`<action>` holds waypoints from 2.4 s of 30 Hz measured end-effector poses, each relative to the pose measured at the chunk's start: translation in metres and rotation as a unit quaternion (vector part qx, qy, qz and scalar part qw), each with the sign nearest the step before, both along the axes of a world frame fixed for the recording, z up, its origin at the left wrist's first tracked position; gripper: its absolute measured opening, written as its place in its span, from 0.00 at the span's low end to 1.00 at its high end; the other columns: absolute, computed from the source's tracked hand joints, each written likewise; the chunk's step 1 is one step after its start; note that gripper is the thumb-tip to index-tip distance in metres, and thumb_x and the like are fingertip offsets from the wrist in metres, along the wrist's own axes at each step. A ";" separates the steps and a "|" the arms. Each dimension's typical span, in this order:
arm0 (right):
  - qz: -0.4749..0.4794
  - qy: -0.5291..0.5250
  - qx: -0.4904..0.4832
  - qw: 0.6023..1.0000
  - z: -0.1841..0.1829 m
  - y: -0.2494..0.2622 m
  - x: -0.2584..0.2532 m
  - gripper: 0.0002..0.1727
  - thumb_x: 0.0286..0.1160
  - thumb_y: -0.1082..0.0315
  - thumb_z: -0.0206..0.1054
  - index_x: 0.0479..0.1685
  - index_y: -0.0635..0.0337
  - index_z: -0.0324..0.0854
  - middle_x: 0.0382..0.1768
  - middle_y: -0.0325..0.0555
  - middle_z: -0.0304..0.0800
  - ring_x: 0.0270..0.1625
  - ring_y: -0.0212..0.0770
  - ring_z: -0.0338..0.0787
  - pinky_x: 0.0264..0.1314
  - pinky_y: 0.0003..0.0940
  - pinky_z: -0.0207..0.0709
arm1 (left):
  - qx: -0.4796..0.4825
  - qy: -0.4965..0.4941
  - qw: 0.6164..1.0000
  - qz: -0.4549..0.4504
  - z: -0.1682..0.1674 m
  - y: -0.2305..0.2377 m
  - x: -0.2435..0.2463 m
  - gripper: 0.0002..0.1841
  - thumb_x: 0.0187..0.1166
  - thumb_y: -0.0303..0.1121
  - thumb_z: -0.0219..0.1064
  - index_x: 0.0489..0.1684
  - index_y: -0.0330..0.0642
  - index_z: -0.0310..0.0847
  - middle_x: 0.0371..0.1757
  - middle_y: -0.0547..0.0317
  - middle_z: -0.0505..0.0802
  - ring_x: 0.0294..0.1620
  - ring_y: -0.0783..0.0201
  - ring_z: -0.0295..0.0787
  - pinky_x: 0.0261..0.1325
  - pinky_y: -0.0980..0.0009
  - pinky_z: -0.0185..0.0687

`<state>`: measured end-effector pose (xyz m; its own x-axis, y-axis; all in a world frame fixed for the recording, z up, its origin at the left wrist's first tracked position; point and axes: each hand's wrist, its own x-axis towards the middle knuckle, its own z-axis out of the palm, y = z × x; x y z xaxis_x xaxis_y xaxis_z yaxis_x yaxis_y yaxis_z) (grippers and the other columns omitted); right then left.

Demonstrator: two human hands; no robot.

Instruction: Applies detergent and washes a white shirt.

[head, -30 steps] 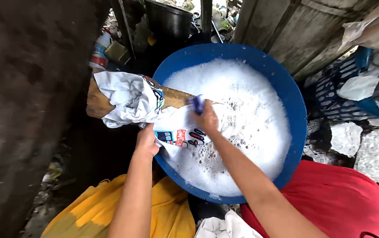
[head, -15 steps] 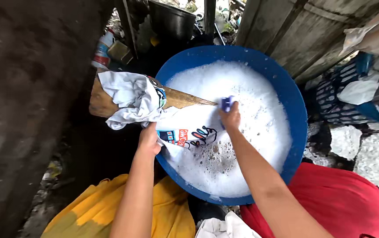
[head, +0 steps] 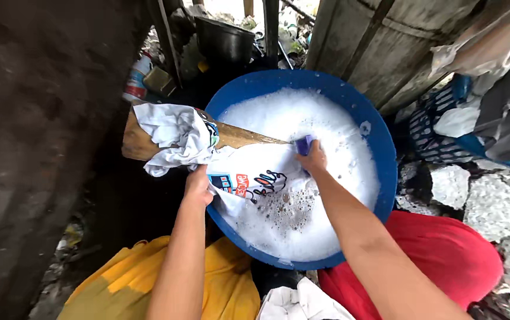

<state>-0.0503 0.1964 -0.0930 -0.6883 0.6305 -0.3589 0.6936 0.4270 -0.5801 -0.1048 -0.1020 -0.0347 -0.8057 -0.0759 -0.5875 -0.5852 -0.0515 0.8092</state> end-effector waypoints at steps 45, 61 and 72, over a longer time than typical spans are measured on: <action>-0.134 0.439 -0.370 0.807 0.209 0.078 0.133 0.08 0.87 0.59 0.57 0.51 0.47 0.79 0.35 0.34 0.90 0.35 0.32 0.92 0.37 0.31 0.89 | 0.099 0.284 0.886 -0.352 0.112 -0.019 0.076 0.18 0.93 0.33 0.47 0.50 0.51 0.88 0.41 0.71 0.96 0.39 0.77 0.93 0.46 0.75 0.92; 0.106 0.232 -0.122 0.959 0.071 -0.140 -0.011 0.46 0.64 0.61 0.82 0.84 0.68 0.63 0.64 0.70 0.86 0.65 0.66 0.88 0.68 0.65 0.81 | -0.047 0.087 0.988 -0.117 0.008 -0.010 0.016 0.26 0.94 0.47 0.50 0.83 0.41 0.66 0.76 0.43 0.81 0.75 0.52 0.78 0.77 0.48 0.73; -0.020 0.065 0.012 0.998 -0.001 -0.050 -0.014 0.44 0.72 0.56 0.76 0.86 0.67 0.62 0.69 0.79 0.79 0.68 0.77 0.83 0.66 0.76 0.76 | -0.025 0.037 0.999 -0.030 0.002 -0.007 0.005 0.26 0.90 0.49 0.57 0.75 0.38 0.73 0.71 0.44 0.84 0.69 0.53 0.82 0.71 0.49 0.77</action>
